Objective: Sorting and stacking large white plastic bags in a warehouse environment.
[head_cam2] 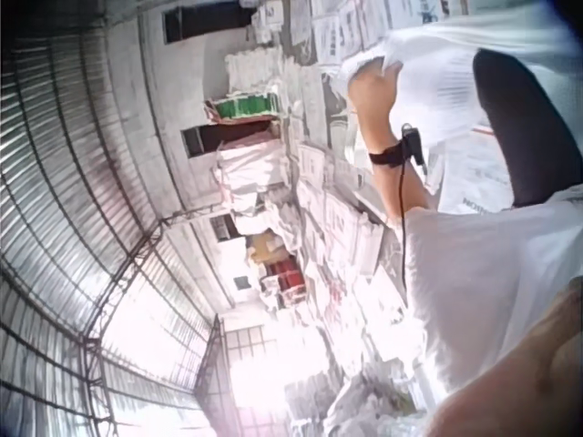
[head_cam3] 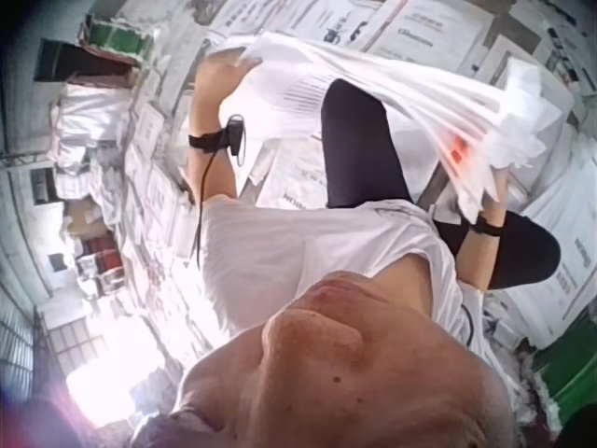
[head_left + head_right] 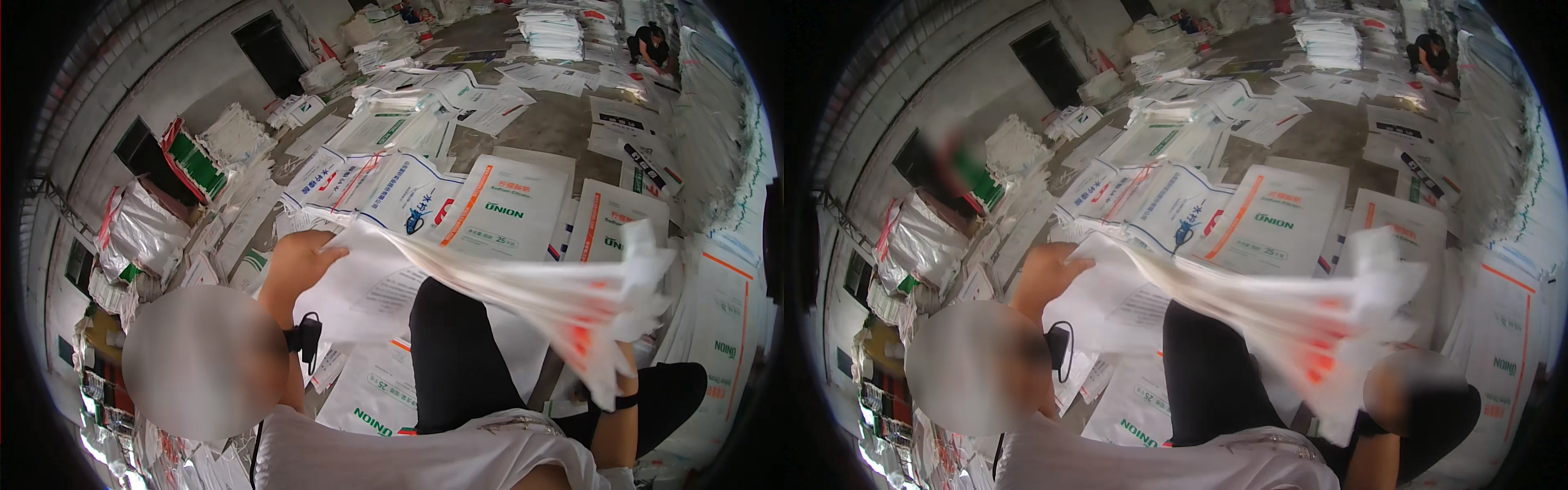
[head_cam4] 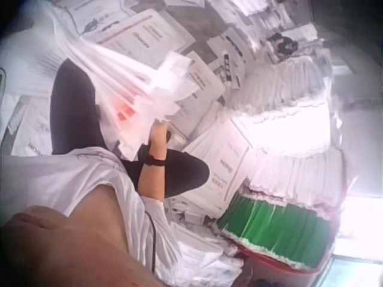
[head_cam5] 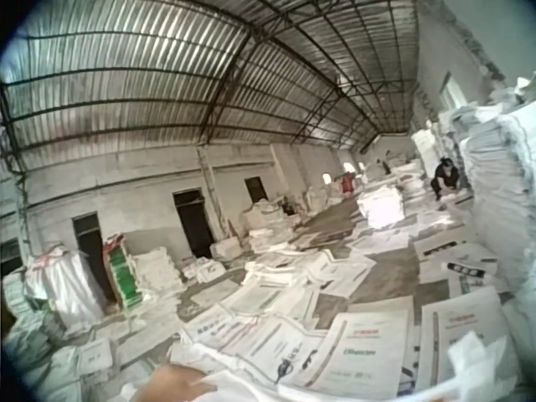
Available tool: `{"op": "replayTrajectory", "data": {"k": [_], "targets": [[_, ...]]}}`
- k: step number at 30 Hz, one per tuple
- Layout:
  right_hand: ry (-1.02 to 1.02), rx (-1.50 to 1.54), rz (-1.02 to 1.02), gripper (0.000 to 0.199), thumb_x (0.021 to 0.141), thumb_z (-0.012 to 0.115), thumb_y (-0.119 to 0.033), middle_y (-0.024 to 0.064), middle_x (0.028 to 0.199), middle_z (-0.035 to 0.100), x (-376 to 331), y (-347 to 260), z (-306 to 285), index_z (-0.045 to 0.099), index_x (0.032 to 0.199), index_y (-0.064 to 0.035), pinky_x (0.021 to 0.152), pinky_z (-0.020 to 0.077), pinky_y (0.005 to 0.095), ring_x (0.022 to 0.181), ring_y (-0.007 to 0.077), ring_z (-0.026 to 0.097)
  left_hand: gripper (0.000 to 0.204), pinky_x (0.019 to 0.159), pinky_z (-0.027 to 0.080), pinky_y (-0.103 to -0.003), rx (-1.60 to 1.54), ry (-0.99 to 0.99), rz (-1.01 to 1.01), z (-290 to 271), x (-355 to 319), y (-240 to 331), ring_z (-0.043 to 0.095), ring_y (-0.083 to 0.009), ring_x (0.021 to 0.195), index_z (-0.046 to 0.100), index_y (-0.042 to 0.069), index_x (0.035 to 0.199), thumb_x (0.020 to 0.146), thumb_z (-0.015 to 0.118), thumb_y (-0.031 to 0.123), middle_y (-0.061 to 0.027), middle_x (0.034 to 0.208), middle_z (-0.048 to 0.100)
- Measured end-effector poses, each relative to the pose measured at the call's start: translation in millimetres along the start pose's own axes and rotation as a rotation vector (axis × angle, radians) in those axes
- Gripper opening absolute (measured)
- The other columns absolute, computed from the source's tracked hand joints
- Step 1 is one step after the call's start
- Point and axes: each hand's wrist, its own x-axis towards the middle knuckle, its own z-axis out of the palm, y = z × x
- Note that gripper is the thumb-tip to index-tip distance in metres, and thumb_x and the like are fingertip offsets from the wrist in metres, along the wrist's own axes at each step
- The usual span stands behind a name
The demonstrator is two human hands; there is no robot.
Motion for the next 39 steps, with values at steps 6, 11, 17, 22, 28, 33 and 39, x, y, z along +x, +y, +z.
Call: {"op": "replayTrajectory", "data": {"k": [6,11,17,22,28,33,39], "targets": [[0.133,-0.127,0.201,0.038,0.085,0.075,-0.007,0.0043,0.109,0.064,-16.1,85.4,23.6,0.061,0.121,-0.0032,0.081,0.0527,0.0337,0.095,0.0171,0.061,0.032,0.079,0.053,-0.042,-0.019,-0.007,0.127,66.6,-11.0,-30.2,0.068,-0.0341,0.092,0.069,0.009,0.106,0.082,0.074,0.03,-0.0131,0.097,0.072],[-0.092,0.344,0.343,0.037,0.084,0.073,0.0,0.0064,0.109,0.065,7.8,37.5,41.8,0.062,0.119,-0.0015,0.085,0.0518,0.0328,0.098,0.0171,0.061,0.041,0.087,0.052,-0.045,-0.045,-0.412,-0.179,161.3,-55.5,-49.5,0.067,-0.0348,0.103,0.064,0.01,0.119,0.084,0.073,0.031,-0.0134,0.108,0.072],[0.11,0.408,0.537,0.059,0.079,0.082,-0.017,0.0077,0.122,0.064,23.6,23.1,37.5,0.057,0.13,-0.0017,0.098,0.0475,0.0375,0.112,0.0221,0.06,0.043,0.089,0.052,-0.045,0.074,-0.389,-0.266,111.8,-38.8,-36.2,0.066,-0.0369,0.104,0.067,0.009,0.12,0.084,0.073,0.031,-0.0164,0.11,0.071],[-0.046,0.724,0.328,0.071,0.076,0.082,-0.017,0.0101,0.124,0.064,36.3,-19.0,12.0,0.051,0.138,0.0008,0.103,0.045,0.0378,0.119,0.0221,0.058,0.047,0.09,0.052,-0.045,-0.099,-0.166,-0.155,84.8,-44.2,-59.5,0.065,-0.0375,0.107,0.069,0.007,0.118,0.08,0.075,0.033,-0.0188,0.111,0.071],[0.241,0.397,0.454,0.054,0.082,0.077,-0.01,0.0086,0.107,0.068,55.0,37.4,36.8,0.056,0.13,0.0027,0.084,0.0533,0.0325,0.091,0.0194,0.066,0.038,0.083,0.053,-0.048,0.173,-0.326,-0.232,140.6,-53.3,-91.6,0.067,-0.0378,0.097,0.07,0.012,0.111,0.081,0.074,0.036,-0.0154,0.103,0.072],[0.221,0.558,0.424,0.04,0.083,0.071,-0.011,0.0075,0.105,0.068,60.2,-10.5,-10.6,0.061,0.121,0.0007,0.088,0.0521,0.033,0.097,0.0189,0.065,0.035,0.09,0.052,-0.043,0.077,-0.233,-0.221,77.5,-37.2,-56.3,0.067,-0.0362,0.1,0.072,0.006,0.109,0.083,0.075,0.029,-0.0155,0.1,0.073],[0.098,0.449,0.466,0.049,0.082,0.076,-0.014,0.0046,0.112,0.064,57.8,37.5,33.3,0.058,0.126,-0.0009,0.092,0.0479,0.0322,0.105,0.0174,0.06,0.04,0.088,0.053,-0.045,0.19,-0.435,-0.235,155.0,-48.9,-76.3,0.069,-0.0339,0.1,0.07,0.01,0.113,0.082,0.073,0.036,-0.0167,0.106,0.072]]}}
